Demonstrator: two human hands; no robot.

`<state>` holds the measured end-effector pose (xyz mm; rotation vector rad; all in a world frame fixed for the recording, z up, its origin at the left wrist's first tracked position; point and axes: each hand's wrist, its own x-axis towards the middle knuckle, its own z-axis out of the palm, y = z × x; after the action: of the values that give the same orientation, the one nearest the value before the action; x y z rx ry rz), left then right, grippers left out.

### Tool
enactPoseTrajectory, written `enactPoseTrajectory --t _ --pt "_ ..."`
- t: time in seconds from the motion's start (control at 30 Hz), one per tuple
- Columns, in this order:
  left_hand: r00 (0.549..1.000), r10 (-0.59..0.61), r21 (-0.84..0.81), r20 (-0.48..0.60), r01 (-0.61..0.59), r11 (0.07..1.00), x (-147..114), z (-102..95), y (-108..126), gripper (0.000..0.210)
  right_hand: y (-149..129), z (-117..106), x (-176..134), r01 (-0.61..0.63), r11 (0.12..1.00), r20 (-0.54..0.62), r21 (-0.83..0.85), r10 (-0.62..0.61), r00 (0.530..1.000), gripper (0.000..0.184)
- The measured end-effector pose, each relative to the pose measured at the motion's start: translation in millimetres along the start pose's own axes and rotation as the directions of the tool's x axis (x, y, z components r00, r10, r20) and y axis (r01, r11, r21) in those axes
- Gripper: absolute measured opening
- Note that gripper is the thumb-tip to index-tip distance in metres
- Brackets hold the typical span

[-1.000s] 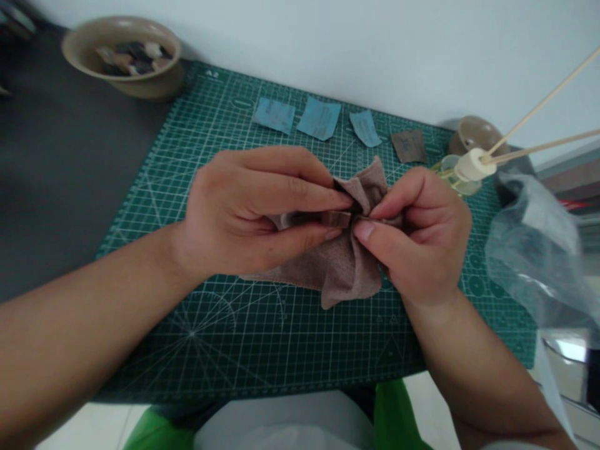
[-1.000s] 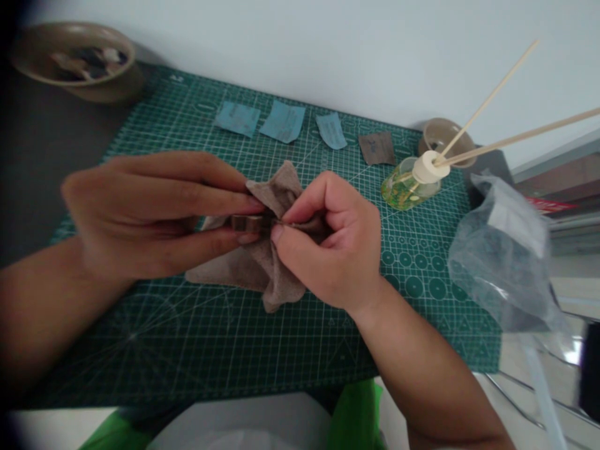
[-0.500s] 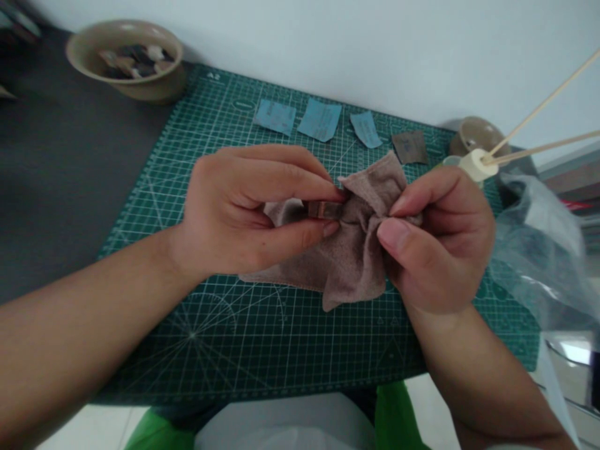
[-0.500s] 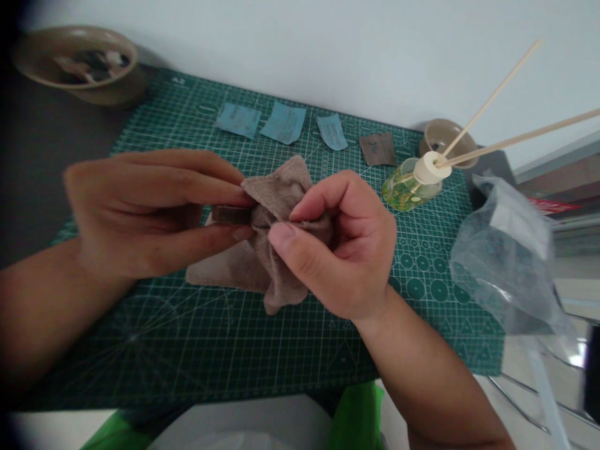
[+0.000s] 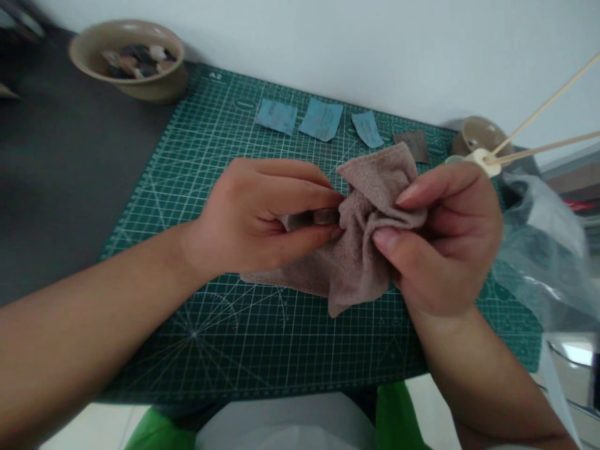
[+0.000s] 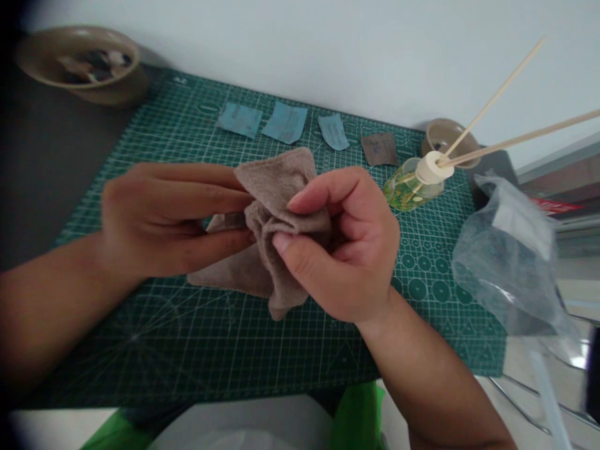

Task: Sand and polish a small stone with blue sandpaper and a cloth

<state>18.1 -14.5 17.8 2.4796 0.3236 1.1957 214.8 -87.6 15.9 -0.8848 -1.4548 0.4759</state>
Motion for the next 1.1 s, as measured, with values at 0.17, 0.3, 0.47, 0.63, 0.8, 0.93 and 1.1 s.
enactPoseTrajectory --t 0.17,0.3,0.47,0.63,0.8,0.93,1.1 --pt "0.991 0.077 0.174 0.111 -0.095 0.98 -1.8 0.9 0.6 0.018 -5.4 1.2 -1.9 0.118 0.96 0.059 -0.255 -0.106 0.993 0.021" --pt "0.983 0.113 0.284 0.146 -0.151 0.947 -4.2 4.5 1.8 0.037 -6.0 3.3 -4.2 0.214 0.902 0.232 -0.376 -0.132 0.964 0.032" --pt "0.989 0.066 0.358 0.131 -0.109 0.927 -6.9 7.0 1.2 0.037 2.8 4.0 -2.0 0.201 0.881 0.284 -0.429 -0.08 0.956 0.03" --pt "0.983 -0.013 0.385 0.181 -0.059 0.921 -9.0 7.6 0.9 0.032 2.1 2.5 0.9 0.198 0.873 0.306 -0.445 -0.059 0.95 0.018" --pt "0.983 -0.061 0.302 0.175 0.005 0.953 -5.6 6.8 5.1 0.031 -1.6 -0.6 2.8 0.117 0.92 0.256 -0.374 -0.019 0.967 0.019" --pt "0.989 -0.075 0.194 0.13 0.049 0.98 -0.9 4.2 10.0 0.027 -0.3 -3.2 5.4 0.004 0.951 0.188 -0.309 0.057 0.981 0.014" --pt "0.986 -0.096 0.167 0.134 0.073 0.983 0.2 4.1 9.3 0.035 1.9 -1.8 3.7 0.046 0.966 0.225 -0.256 0.014 0.974 0.015"
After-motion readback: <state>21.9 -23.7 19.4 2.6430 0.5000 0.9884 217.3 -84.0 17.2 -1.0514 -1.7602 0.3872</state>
